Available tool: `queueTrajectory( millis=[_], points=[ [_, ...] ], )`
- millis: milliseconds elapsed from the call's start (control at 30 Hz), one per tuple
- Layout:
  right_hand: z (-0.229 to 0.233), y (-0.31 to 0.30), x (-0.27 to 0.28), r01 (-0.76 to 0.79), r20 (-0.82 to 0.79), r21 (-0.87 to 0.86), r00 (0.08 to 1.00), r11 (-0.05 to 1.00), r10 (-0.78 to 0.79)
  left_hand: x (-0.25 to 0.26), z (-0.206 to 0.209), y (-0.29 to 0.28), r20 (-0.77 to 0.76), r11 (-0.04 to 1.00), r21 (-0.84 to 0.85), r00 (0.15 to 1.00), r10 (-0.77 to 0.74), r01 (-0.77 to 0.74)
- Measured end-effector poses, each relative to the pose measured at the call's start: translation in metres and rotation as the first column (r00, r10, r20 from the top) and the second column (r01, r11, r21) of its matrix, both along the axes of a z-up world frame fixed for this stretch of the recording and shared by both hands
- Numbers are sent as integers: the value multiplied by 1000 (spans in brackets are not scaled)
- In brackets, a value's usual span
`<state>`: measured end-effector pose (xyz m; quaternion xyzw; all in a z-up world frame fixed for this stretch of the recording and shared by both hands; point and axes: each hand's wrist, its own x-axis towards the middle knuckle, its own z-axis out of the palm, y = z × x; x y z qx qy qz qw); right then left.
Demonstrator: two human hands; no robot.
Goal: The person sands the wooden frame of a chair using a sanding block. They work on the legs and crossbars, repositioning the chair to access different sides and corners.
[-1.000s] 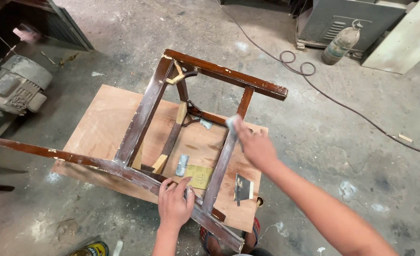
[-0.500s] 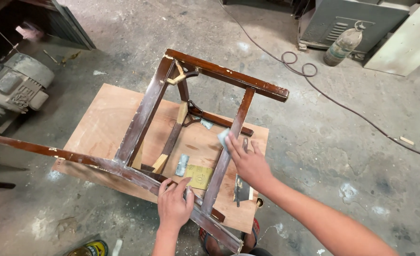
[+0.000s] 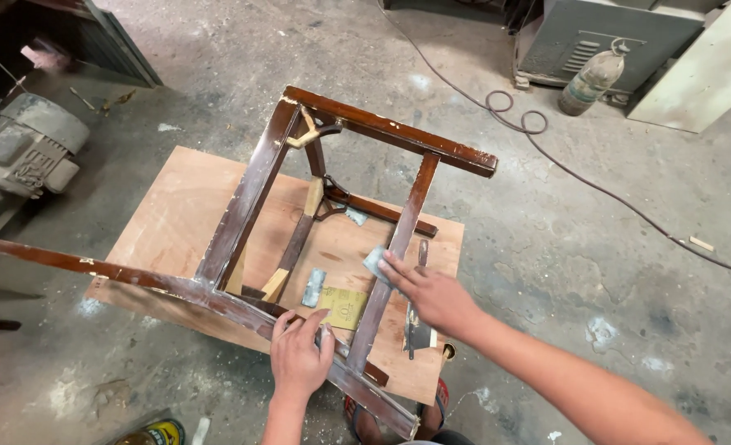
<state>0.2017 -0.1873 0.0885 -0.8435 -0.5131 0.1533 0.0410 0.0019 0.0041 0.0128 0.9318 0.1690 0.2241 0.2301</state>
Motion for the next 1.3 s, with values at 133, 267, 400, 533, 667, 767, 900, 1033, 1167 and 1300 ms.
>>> queueTrajectory(
  millis=[133,267,400,533,667,767,900,1033,1167,1300],
  points=[
    [2,9,65,101,68,4,993,995,-101,1,1,0,-7,1000,-13,1000,6,-6],
    [12,21,38,331,43,-131,944,934,-329,0,0,1,-60,999,-27,998,19,-21],
    [-17,5,-2,-1,152,-51,988,999,9,-1,0,0,-39,1000,-14,999,6,-7],
    [-23,11,64,159,346,-12,927,987,-145,-1,0,-2,-20,1000,-19,1000,6,-6],
    [-29,4,2,60,251,45,965,997,-70,2,-1,2,-30,1000,-5,1000,10,-10],
    [-50,-16,-46,-192,435,107,891,976,128,-1,2,-1,-38,1000,-10,999,9,-10],
    [-41,-9,11,-101,362,104,930,989,57,0,5,-1,11,1000,16,1000,-12,12],
    [-50,-11,-42,123,243,-17,963,992,-115,0,7,-1,-16,1000,0,1000,-3,3],
    [-63,-26,-89,-197,156,121,972,973,177,0,10,0,28,999,15,999,-40,39],
    [-81,-23,-9,-207,483,239,873,949,69,-1,0,2,-1,1000,12,1000,-18,18]
  ],
)
